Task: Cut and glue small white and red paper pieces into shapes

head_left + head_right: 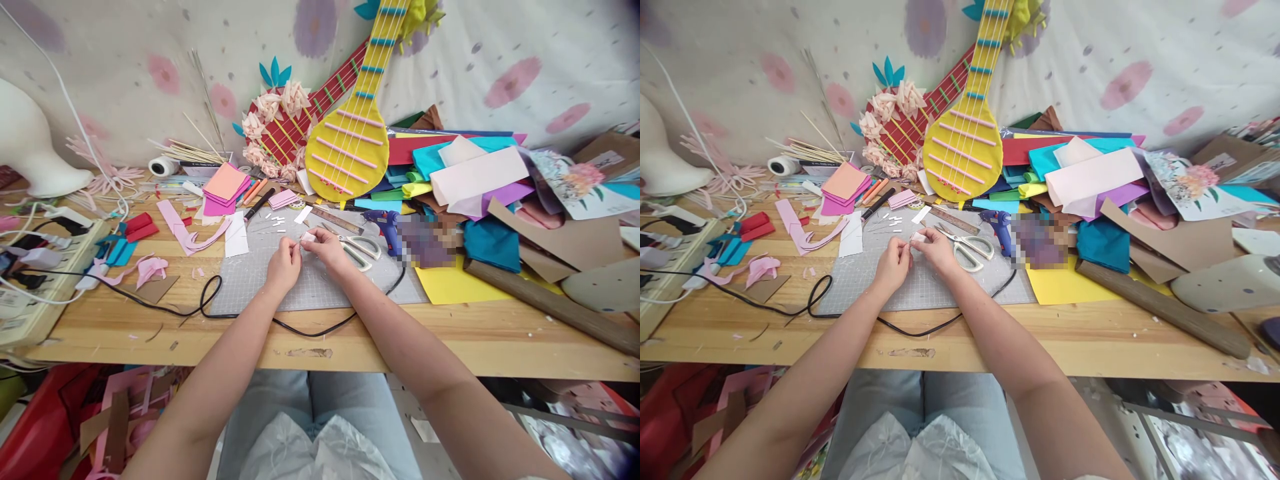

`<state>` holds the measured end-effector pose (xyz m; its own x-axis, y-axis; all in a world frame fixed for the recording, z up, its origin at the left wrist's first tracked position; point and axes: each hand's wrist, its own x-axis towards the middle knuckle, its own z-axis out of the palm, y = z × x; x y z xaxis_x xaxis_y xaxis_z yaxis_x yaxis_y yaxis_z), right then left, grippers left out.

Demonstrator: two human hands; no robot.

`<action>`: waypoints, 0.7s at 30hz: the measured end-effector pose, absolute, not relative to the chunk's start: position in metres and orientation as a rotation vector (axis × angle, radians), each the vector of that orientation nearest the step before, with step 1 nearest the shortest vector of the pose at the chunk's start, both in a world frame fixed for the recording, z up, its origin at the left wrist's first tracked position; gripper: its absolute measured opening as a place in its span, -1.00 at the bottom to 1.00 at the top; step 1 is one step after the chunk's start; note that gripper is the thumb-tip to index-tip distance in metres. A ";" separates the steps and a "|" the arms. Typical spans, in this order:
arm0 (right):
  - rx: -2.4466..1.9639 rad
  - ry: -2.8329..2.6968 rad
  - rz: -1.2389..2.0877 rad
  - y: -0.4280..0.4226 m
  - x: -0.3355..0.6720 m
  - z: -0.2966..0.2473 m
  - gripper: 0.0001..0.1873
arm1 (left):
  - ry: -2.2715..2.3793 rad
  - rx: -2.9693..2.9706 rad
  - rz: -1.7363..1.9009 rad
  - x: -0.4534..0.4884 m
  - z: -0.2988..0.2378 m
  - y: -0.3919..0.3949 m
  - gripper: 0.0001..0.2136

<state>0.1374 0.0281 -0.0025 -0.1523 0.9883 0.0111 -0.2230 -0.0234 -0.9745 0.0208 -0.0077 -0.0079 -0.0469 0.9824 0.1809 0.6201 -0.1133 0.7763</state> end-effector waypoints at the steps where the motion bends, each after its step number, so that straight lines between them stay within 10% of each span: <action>1: -0.944 -1.128 1.466 0.027 0.138 -0.002 -0.76 | 1.698 1.761 1.018 0.021 -0.008 -0.008 -0.92; 9: -0.875 -1.117 1.643 0.024 0.138 0.001 -0.76 | 1.560 1.604 1.148 0.022 -0.008 -0.010 -0.92; 15: -1.185 -1.335 0.820 0.024 0.143 0.002 -0.49 | 1.396 1.257 1.508 0.025 -0.007 -0.001 -0.90; 21: -1.111 -1.538 0.708 0.014 0.134 0.006 -0.76 | 1.271 0.712 1.606 0.028 0.005 0.015 -0.92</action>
